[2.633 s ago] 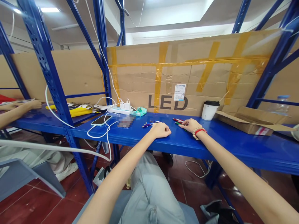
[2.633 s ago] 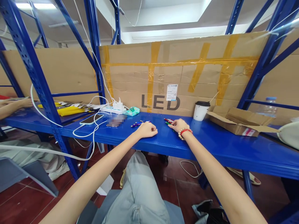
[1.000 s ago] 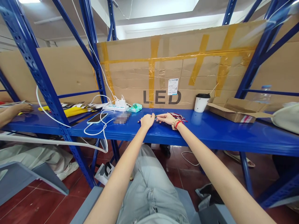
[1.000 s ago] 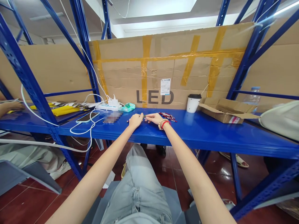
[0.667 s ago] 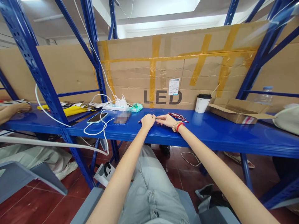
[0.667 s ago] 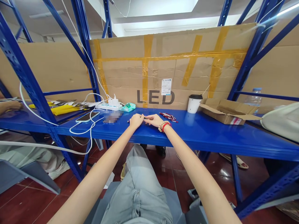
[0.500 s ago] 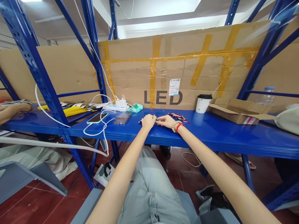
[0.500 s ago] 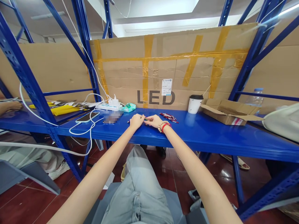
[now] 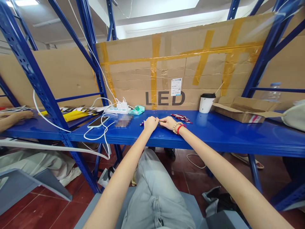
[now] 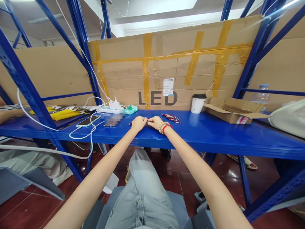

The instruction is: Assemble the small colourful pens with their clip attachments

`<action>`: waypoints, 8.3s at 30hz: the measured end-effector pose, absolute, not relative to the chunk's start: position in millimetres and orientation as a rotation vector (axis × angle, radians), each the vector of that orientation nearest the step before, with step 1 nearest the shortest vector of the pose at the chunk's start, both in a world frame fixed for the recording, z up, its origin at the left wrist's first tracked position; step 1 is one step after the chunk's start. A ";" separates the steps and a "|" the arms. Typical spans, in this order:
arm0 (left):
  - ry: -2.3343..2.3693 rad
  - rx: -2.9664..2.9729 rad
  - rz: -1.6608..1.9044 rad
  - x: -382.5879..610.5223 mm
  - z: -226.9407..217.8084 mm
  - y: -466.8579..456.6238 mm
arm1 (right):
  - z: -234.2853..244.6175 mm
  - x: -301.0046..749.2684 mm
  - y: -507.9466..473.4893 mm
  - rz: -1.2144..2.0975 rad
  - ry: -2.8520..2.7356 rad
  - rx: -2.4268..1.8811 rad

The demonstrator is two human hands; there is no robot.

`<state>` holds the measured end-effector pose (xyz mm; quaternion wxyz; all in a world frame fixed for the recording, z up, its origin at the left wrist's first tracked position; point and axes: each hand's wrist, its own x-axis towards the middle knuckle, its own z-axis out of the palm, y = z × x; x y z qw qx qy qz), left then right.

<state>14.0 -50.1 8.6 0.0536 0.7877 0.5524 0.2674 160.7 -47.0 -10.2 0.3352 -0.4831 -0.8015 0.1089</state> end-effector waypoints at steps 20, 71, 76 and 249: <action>1.657 2.420 0.830 19.6 6.1 -47.6 | -8.5 160.4 -38.9 0.088 -1.793 -1.267; 1.379 2.558 0.824 17.0 4.1 -47.9 | -4.6 161.7 -45.0 0.544 -1.436 -1.294; 1.364 2.637 0.804 16.6 3.1 -44.4 | -9.2 165.4 -39.7 0.553 -1.429 -1.288; 1.399 2.393 0.913 13.6 8.7 -59.5 | -1.0 165.5 -58.8 0.353 -1.670 -1.267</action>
